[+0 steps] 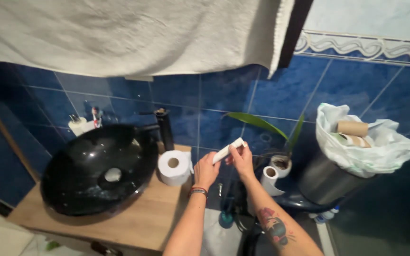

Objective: The person takes a roll of toilet paper from a box of supplies, walks into the bathroom, and replaces the roll on the holder. They then return to the dining area, place a small packet into a pouch, and bring the pouch back into the bathroom.

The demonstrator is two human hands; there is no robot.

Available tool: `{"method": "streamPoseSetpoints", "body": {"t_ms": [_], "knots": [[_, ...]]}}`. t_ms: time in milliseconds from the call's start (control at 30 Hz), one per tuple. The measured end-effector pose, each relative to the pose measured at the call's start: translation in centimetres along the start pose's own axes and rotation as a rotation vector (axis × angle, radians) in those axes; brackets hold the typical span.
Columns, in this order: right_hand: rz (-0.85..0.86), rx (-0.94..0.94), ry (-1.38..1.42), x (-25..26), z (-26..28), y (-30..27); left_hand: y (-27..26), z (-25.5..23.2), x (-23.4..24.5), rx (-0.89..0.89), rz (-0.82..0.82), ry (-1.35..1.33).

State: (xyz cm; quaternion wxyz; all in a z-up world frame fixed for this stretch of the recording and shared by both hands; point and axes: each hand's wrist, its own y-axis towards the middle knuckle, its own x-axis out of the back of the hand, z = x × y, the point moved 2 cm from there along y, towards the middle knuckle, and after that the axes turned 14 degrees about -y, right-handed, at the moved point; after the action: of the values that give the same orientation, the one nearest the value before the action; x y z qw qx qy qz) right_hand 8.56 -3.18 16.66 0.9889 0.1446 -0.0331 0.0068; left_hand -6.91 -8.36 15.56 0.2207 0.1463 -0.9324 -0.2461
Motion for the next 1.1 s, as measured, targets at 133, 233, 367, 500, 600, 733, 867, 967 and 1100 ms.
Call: {"method": "streamPoseSetpoints", "body": {"t_ms": [133,233,367,500,600,733,867,967,1100], "knots": [[-0.048,-0.009,-0.042,-5.2,-1.6,0.3,0.9,3.6,3.8,0.003,0.048,0.037],[-0.07,-0.092,-0.08,-8.5,-3.2,0.0,0.9,6.3,6.5,0.003,0.093,0.027],[-0.161,-0.076,-0.102,-11.6,-5.9,-1.0,0.5,10.2,9.2,0.057,0.16,0.042],[-0.297,-0.188,0.0,-12.2,-7.6,-1.5,-0.3,16.1,10.0,0.204,0.251,0.181],[-0.34,-0.2,0.026,-11.3,-7.9,-1.5,-1.0,14.5,11.5,0.174,0.463,0.415],[-0.311,-0.225,-0.005,-11.3,-7.1,-1.6,-1.9,21.4,6.8,0.05,0.392,0.594],[-0.286,-0.26,0.035,-10.6,-6.9,-1.0,-1.5,24.4,4.2,0.015,0.25,0.6],[-0.314,-0.256,0.073,-8.6,-6.9,-0.9,-0.7,20.9,4.9,0.12,0.289,0.574],[-0.411,-0.265,0.133,-5.5,-4.5,-1.1,1.8,12.4,7.5,0.514,0.197,0.125]]}}
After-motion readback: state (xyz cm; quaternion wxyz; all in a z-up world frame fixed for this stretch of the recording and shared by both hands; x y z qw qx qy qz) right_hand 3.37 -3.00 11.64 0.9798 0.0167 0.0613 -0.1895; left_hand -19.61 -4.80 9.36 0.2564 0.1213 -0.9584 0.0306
